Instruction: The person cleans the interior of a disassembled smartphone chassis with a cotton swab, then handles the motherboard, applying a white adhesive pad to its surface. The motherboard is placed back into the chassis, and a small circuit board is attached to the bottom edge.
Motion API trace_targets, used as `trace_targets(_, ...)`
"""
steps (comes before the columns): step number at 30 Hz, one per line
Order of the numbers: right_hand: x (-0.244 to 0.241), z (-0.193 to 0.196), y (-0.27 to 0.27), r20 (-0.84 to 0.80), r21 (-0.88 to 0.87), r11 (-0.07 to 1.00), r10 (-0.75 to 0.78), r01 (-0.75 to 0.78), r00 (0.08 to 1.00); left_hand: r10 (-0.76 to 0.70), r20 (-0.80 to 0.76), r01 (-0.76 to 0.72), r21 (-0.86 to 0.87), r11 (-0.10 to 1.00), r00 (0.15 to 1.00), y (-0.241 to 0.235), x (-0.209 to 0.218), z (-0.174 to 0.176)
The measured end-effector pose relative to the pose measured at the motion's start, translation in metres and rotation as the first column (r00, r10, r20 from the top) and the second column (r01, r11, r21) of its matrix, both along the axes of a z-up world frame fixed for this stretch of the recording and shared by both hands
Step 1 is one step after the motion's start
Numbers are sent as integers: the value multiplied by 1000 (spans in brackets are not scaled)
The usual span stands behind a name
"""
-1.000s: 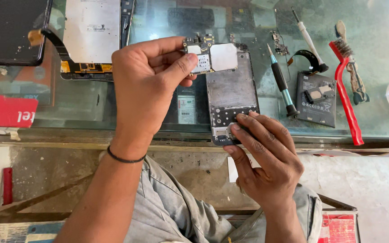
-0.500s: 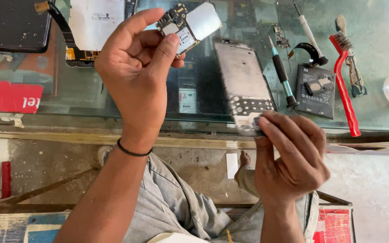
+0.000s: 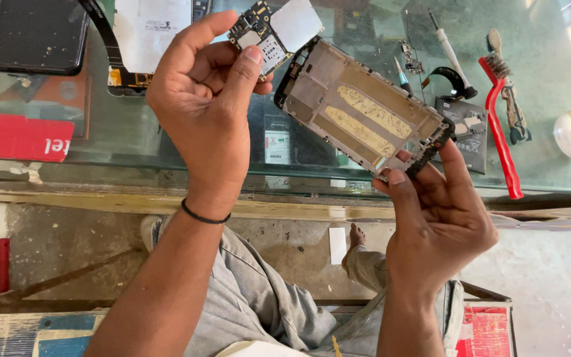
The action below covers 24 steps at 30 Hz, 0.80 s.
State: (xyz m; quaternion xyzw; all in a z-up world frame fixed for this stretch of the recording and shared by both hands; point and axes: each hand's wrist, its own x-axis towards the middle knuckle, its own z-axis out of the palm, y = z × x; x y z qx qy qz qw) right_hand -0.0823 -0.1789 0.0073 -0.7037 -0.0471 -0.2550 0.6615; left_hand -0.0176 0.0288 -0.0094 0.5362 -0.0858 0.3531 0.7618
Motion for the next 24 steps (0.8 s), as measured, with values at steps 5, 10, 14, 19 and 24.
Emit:
trace_targets(5,1,-3,-3,-8,19,1000,7,-6,1000,38,-22,-37,45,998,999,1,1,4)
trace_targets(10,1,-4,-3,-10,33,999,-3,3,1000,17,6,-17,39,999,1000,1,1,0)
trace_targets(14,0,-3,-2,-24,-6,1000,-20,20,1000,10,13,-10,43,999,1000,1,1,0)
trace_targets(19,-2,-3,-2,-34,-7,1000,-12,12,999,27,-13,-27,28,999,1000,1,1,2)
trace_targets(24,-7,0,-5,-117,-40,999,-23,18,993,18,-4,-18,14,1000,1000,1,1,0)
